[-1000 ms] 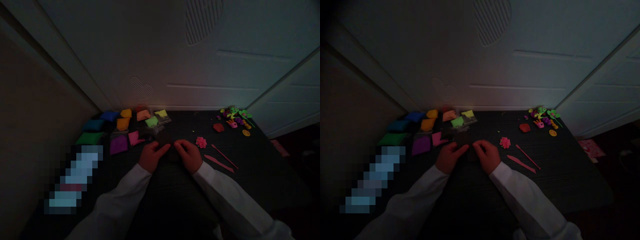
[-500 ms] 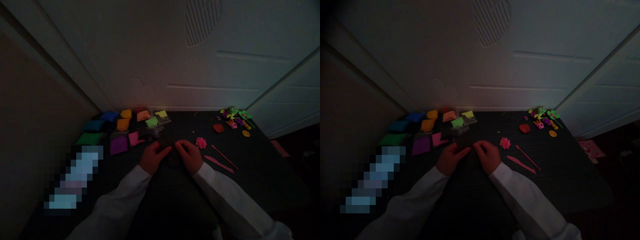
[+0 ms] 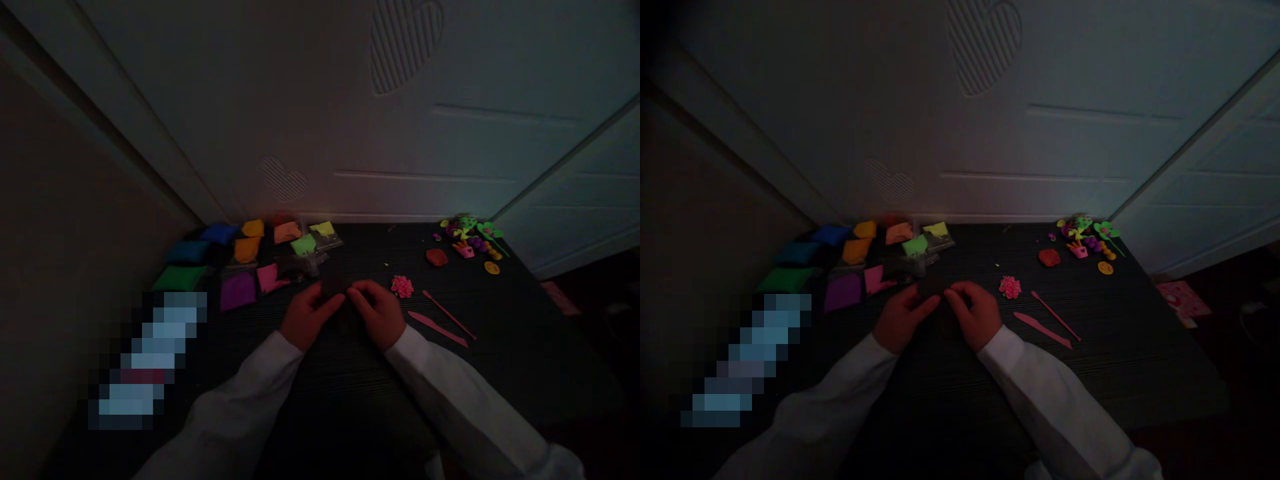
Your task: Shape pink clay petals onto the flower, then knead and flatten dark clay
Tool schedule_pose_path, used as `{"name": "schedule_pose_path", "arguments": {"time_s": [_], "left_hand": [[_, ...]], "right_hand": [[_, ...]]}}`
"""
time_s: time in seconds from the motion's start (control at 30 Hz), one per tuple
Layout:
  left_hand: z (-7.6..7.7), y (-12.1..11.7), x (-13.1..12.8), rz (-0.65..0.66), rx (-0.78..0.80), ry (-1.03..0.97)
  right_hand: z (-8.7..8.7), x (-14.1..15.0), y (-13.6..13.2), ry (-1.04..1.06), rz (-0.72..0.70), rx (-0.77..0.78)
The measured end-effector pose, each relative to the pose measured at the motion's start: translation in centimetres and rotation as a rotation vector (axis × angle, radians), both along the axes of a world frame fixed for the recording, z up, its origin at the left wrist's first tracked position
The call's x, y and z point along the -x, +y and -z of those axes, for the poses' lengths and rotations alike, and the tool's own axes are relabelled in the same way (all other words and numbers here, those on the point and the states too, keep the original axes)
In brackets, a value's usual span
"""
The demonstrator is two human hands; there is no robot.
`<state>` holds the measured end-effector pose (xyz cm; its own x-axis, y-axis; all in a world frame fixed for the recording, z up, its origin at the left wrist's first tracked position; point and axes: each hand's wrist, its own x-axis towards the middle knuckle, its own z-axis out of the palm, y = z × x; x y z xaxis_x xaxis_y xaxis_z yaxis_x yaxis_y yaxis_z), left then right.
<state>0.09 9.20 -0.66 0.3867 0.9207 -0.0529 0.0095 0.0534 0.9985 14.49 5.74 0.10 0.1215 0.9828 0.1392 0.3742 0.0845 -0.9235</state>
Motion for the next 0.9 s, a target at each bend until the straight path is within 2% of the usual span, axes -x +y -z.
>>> {"name": "schedule_pose_path", "arguments": {"time_s": [0.23,0.47,0.9], "left_hand": [[-0.26,0.09,0.11,-0.051,0.023,0.025],[-0.37,0.01,0.1,-0.041,0.037,0.046],[-0.38,0.12,0.11,-0.022,-0.021,0.086]], "right_hand": [[-0.41,0.13,-0.18,0.002,-0.023,0.007],[0.06,0.15,0.03,0.022,0.013,0.037],[0.54,0.03,0.14,0.108,-0.01,0.042]]}}
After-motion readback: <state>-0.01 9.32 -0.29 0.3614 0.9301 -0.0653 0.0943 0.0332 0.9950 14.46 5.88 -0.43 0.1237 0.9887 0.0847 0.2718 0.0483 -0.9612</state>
